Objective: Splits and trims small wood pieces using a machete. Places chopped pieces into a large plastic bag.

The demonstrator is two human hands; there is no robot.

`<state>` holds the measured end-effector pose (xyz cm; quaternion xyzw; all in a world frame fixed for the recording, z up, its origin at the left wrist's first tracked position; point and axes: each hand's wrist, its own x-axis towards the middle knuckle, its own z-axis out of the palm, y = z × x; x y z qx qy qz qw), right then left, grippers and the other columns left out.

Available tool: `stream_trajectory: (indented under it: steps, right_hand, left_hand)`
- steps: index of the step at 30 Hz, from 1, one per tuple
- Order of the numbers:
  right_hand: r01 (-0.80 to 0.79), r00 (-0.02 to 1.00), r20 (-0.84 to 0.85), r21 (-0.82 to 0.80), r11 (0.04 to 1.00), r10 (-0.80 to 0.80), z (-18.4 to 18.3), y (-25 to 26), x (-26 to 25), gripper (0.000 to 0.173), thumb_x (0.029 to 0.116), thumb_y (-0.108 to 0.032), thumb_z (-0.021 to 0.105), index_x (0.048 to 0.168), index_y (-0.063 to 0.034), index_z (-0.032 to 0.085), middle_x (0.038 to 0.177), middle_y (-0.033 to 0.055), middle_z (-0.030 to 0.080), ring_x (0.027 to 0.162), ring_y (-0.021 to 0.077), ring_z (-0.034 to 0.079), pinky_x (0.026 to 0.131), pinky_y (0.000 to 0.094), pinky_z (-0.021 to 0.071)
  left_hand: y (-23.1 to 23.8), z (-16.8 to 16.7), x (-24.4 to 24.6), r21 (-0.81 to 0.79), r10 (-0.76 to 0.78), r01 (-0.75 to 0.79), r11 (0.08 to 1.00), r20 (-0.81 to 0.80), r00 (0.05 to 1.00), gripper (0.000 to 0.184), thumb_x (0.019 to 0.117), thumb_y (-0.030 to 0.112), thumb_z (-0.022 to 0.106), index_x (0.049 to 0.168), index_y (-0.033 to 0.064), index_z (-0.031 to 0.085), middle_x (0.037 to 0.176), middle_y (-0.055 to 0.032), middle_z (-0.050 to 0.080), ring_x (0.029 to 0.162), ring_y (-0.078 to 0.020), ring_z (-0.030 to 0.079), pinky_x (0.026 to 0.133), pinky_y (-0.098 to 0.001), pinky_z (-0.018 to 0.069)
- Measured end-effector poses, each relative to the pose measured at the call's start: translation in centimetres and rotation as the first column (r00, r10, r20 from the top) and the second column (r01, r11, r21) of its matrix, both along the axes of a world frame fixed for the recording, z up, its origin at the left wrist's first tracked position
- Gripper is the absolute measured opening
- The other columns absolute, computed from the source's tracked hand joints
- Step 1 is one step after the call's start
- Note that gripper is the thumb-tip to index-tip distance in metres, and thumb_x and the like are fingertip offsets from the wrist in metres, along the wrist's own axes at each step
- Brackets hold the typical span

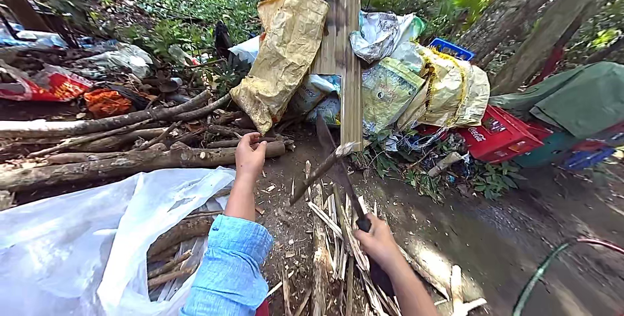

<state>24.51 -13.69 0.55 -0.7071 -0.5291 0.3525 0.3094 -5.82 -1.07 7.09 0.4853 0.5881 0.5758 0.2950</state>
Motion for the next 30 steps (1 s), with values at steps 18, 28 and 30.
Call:
stream_trajectory:
  steps: [18,28,30]
  right_hand:
    - [0.114,0.941,-0.277,-0.285,0.952,-0.195,-3.6,1.6,0.5,0.021,0.0943,0.004,0.061,0.111,-0.0004,0.050,0.060,0.0043,0.052,0.044,0.0135,0.053,0.044,0.0291,0.0513]
    - [-0.117,0.969,0.154,-0.399,0.910,0.192,-2.0,3.1,1.1,0.037,0.0960,-0.018,0.069,0.125,0.0021,0.056,0.085,0.0156,0.061,0.064,0.0245,0.059,0.064,0.0450,0.0528]
    - [-0.005,0.987,0.149,-0.348,0.937,0.061,-7.5,5.2,-1.7,0.038,0.0923,-0.014,0.069,0.125,0.0025,0.058,0.090,0.0197,0.065,0.070,0.0294,0.065,0.069,0.0501,0.0559]
  left_hand:
    - [0.2,-0.4,0.3,-0.040,-0.041,0.041,0.998,0.021,0.999,0.032,0.1033,0.007,0.060,0.133,-0.0041,0.057,0.134,-0.0230,0.061,0.118,-0.0296,0.063,0.100,-0.0471,0.0498]
    - [1.6,-1.5,-1.6,-0.072,-0.012,0.013,0.997,0.020,1.000,0.030,0.1026,0.008,0.061,0.131,-0.0026,0.059,0.128,-0.0197,0.064,0.110,-0.0250,0.065,0.092,-0.0434,0.0530]
    - [1.6,-1.5,-1.1,-0.068,-0.022,0.025,0.997,0.039,0.999,0.030,0.1029,0.008,0.060,0.131,-0.0026,0.058,0.128,-0.0201,0.063,0.109,-0.0254,0.065,0.092,-0.0439,0.0535]
